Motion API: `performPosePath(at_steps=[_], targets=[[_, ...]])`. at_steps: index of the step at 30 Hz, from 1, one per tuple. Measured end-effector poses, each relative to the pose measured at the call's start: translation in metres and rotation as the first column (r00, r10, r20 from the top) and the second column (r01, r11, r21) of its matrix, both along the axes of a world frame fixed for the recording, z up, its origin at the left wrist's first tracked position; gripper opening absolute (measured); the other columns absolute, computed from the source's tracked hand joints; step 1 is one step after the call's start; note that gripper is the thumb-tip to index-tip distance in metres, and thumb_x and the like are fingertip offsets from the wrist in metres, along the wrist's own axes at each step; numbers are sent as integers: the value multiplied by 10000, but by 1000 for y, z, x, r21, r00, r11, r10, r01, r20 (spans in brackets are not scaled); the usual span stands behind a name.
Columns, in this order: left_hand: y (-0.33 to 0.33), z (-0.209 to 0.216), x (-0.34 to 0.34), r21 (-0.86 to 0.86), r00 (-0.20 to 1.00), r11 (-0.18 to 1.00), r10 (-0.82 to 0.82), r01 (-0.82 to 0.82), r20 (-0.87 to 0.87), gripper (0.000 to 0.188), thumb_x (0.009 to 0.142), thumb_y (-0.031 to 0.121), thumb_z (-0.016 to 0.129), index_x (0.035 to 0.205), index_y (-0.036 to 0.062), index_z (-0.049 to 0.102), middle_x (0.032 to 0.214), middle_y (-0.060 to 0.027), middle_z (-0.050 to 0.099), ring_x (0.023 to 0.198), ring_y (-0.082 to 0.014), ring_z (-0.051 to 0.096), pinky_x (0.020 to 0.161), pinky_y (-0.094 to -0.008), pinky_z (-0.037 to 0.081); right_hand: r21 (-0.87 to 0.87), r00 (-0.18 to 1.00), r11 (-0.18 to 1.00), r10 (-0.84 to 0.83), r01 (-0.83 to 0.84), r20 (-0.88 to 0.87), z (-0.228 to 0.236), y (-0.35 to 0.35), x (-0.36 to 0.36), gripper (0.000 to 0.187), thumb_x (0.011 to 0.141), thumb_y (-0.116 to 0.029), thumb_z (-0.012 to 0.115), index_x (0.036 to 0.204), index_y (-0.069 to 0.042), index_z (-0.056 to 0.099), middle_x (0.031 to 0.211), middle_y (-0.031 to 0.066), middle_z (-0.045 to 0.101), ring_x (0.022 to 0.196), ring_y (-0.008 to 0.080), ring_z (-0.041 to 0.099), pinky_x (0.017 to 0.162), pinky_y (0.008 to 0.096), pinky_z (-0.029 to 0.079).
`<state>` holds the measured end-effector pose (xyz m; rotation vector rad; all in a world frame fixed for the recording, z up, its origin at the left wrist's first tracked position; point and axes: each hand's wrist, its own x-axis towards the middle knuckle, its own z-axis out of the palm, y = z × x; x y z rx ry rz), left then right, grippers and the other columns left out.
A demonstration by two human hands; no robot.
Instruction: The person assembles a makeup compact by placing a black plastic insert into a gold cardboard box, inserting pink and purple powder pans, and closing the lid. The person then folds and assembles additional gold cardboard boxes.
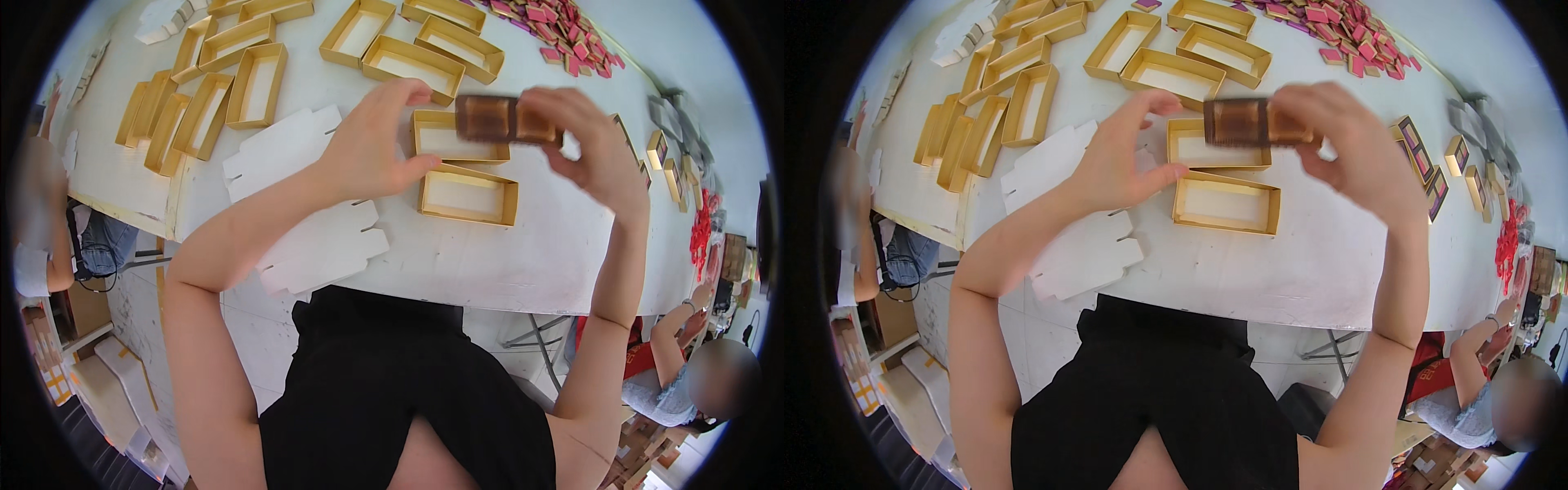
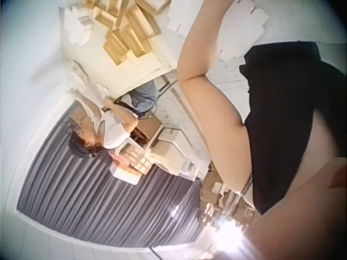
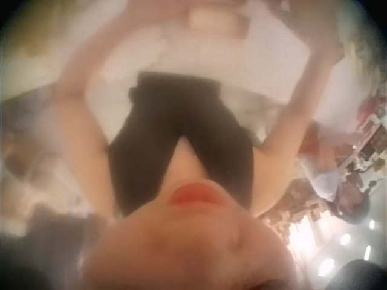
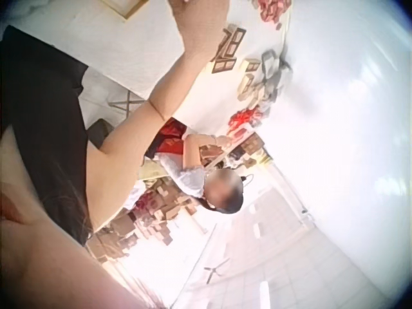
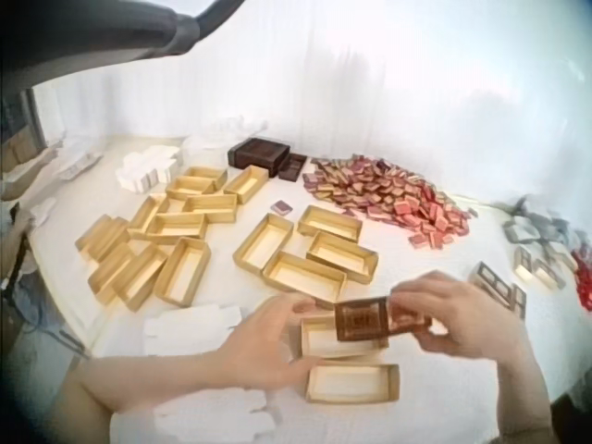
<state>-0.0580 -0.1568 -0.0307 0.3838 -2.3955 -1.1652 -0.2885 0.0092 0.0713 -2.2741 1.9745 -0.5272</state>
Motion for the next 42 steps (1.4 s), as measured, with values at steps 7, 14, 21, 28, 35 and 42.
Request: performPosePath(at_steps=[7, 14, 21, 28, 35, 42], targets=[[-4, -8, -8, 3, 993, 993, -119, 119, -19, 607, 795, 153, 802, 1323, 30, 529, 1283, -127, 583, 1100, -277, 617, 889, -369, 534, 186, 989, 982, -3, -24, 146, -41, -15, 12, 571, 764, 95, 641, 1310, -57, 574, 1374, 102, 573, 1143, 320, 595, 912, 390, 537], [-2, -12, -9, -182, 995, 983, -48, 32, -87, 506, 806, 190, 799, 1231, -4, 605, 1243, -140, 606, 1030, -290, 633, 828, -340, 556, -4, 987, 997, -73, 74, 140, -64, -9, 28, 503, 801, 161, 591, 1256, -51, 612, 1398, 145, 547, 1339, 348, 486, 984, 396, 539], [-6, -7, -8, -31, 998, 999, -39, 37, -48, 506, 806, 186, 798, 1225, -24, 607, 1231, -159, 605, 1052, -313, 632, 884, -371, 542, -44, 795, 988, -90, 145, 600, -89, -14, 24, 383, 816, 170, 599, 1132, -23, 699, 1389, 139, 581, 1236, 306, 597, 979, 326, 538], [-9, -14, -8, -117, 997, 993, -6, -2, -73, 484, 819, 146, 786, 1234, -32, 611, 1254, -139, 604, 962, -255, 665, 779, -329, 572, -315, 989, 938, -151, 142, -5, -89, -17, 25, 255, 789, 113, 668, 1022, 12, 691, 1249, 159, 646, 1138, 292, 645, 867, 340, 588], [-7, -16, -13, -62, 989, 998, -20, 11, -145, 320, 840, 157, 763, 1104, 19, 646, 1193, -155, 618, 838, -290, 667, 734, -354, 560, -345, 956, 894, -244, 287, 163, -106, -19, 31, 136, 801, 6, 712, 935, -18, 722, 1114, 118, 675, 1023, 266, 671, 792, 359, 588], [-8, -13, -10, -122, 1000, 992, -5, 7, 10, 174, 859, 185, 762, 908, 49, 664, 1322, -192, 591, 810, -225, 678, 702, -316, 560, 11, 993, 1000, -27, 28, -115, -65, -15, 10, 148, 854, -156, 725, 966, -64, 755, 1066, 50, 662, 1198, 235, 567, 1149, 476, 356]])
